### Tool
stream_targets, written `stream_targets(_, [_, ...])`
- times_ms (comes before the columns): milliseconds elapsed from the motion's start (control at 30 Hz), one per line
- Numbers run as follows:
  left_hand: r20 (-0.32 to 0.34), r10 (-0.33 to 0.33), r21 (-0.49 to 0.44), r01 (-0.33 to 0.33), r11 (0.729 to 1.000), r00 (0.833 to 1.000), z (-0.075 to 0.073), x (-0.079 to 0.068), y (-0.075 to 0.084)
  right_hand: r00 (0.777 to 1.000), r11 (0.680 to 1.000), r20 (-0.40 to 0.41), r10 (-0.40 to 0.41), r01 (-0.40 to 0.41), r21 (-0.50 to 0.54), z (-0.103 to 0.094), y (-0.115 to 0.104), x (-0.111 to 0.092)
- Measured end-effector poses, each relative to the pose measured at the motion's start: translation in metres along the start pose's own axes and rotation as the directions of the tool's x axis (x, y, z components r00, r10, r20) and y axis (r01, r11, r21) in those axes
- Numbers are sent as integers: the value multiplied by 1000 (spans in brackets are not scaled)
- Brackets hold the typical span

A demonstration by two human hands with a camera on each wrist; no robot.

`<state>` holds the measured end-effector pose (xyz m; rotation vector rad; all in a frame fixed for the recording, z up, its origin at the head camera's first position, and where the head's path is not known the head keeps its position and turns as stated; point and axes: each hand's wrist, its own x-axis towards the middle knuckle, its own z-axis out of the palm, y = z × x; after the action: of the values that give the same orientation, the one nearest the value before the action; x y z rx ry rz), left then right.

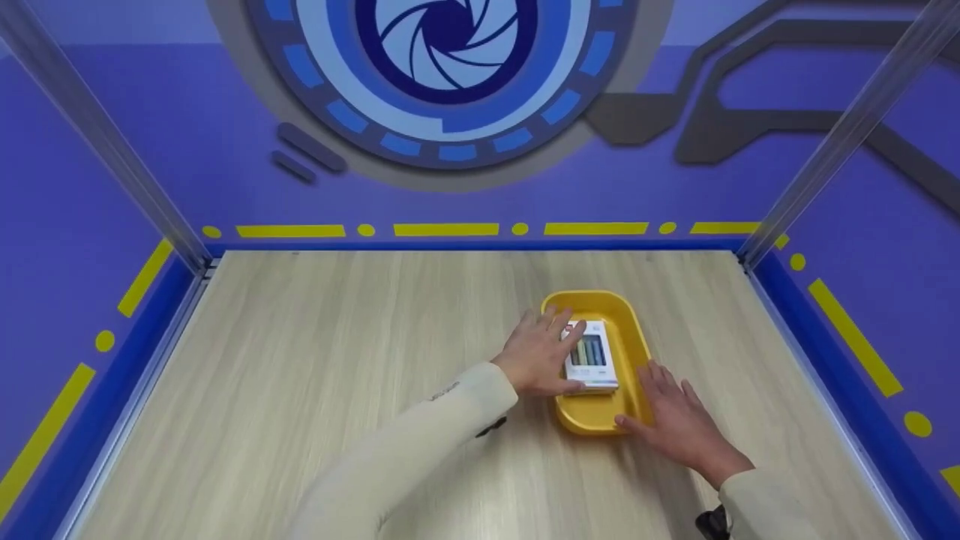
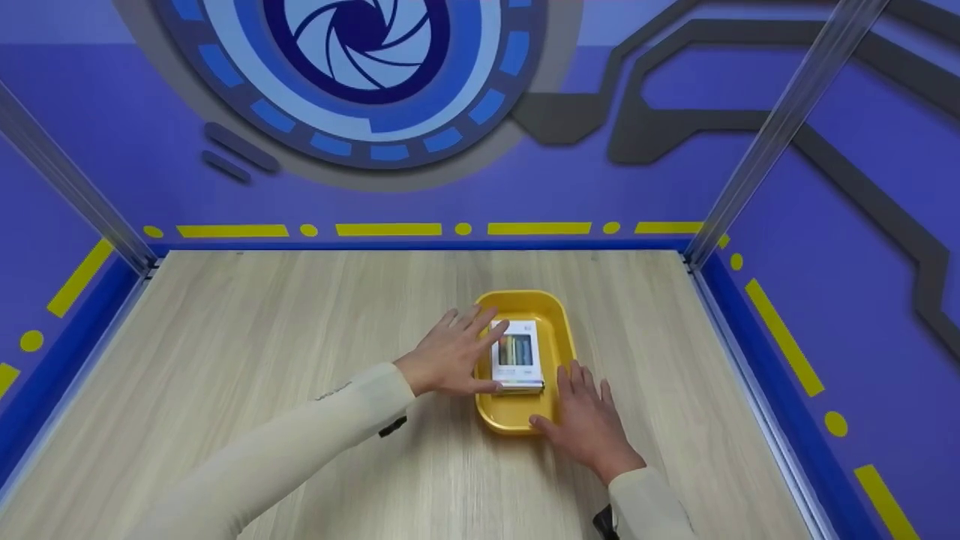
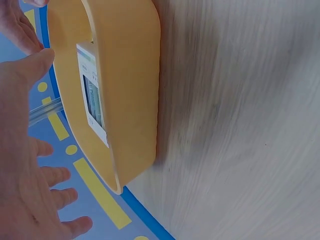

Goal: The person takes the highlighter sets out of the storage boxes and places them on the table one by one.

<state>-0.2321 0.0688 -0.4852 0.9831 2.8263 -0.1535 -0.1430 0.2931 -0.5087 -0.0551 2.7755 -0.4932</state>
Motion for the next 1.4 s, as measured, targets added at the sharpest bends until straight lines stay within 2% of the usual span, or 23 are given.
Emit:
stream_targets(167, [-9, 2, -7, -2, 1000, 1000, 2, 2, 1, 1000, 1000, 7, 9, -9, 2, 1, 0, 1])
stream_targets(433, [-7, 6, -19, -6, 1000, 1000, 3, 5, 4, 1000, 1000, -21, -21, 21, -14, 2, 1, 0])
stream_targets(733, [9, 5, -17, -5, 1000, 1000, 7, 12, 3, 1000, 1000, 7, 3, -3, -6, 3, 4, 1])
stream_targets(1033, [26, 5, 24, -5, 1000, 1000, 10, 16, 2, 999, 999, 34, 30, -31, 15, 2, 5, 4])
stream_targets(1167, [35, 4, 2, -4, 1000, 999, 11, 18, 3, 999, 999, 38, 31, -32, 25, 1, 5, 4])
stream_targets(1400, [52, 9, -22, -8, 1000, 999, 14, 25, 4, 1000, 1000, 15, -12, 12, 4, 2, 7, 4])
